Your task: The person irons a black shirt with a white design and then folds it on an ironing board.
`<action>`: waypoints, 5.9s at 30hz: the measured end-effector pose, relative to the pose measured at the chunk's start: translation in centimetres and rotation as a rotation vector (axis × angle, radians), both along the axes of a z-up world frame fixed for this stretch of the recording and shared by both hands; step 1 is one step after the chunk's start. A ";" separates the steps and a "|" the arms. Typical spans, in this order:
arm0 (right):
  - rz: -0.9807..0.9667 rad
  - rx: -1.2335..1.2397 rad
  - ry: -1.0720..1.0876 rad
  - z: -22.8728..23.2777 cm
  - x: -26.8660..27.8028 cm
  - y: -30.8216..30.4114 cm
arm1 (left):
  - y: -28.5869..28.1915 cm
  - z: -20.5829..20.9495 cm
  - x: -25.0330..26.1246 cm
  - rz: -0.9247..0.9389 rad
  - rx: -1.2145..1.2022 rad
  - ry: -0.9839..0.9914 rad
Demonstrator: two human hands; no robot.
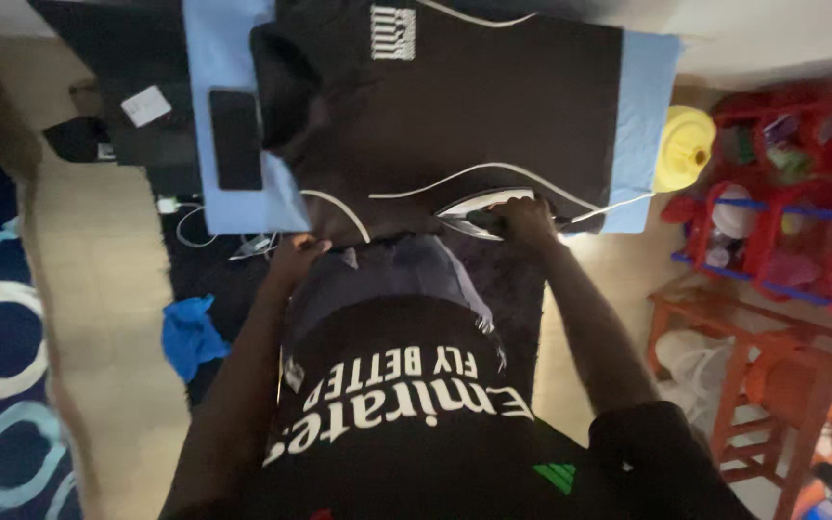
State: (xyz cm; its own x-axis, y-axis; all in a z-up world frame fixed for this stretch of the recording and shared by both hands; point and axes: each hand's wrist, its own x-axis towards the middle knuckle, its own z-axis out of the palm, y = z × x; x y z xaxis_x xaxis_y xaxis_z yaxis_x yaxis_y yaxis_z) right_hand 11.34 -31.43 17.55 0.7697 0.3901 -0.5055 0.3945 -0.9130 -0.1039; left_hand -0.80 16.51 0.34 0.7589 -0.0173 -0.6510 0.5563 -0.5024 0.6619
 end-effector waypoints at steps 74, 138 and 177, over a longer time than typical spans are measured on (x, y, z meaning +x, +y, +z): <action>-0.425 0.561 0.310 5.9 10.8 29.3 | -3.5 15.7 10.2 -0.088 0.390 -0.543; -0.328 0.434 -0.042 3.2 11.1 20.7 | -0.2 0.6 0.3 0.256 -0.366 0.118; -0.144 0.499 0.234 2.1 8.1 21.8 | -1.8 10.0 3.9 0.295 -0.249 -0.147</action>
State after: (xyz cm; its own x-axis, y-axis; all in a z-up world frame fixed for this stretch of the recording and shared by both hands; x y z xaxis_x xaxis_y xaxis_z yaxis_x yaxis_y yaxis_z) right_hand 19.46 -9.66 19.69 0.7221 0.5252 -0.4503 0.1845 -0.7735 -0.6063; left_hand 3.11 14.73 10.30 0.8397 0.0717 -0.5383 0.5427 -0.1497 0.8265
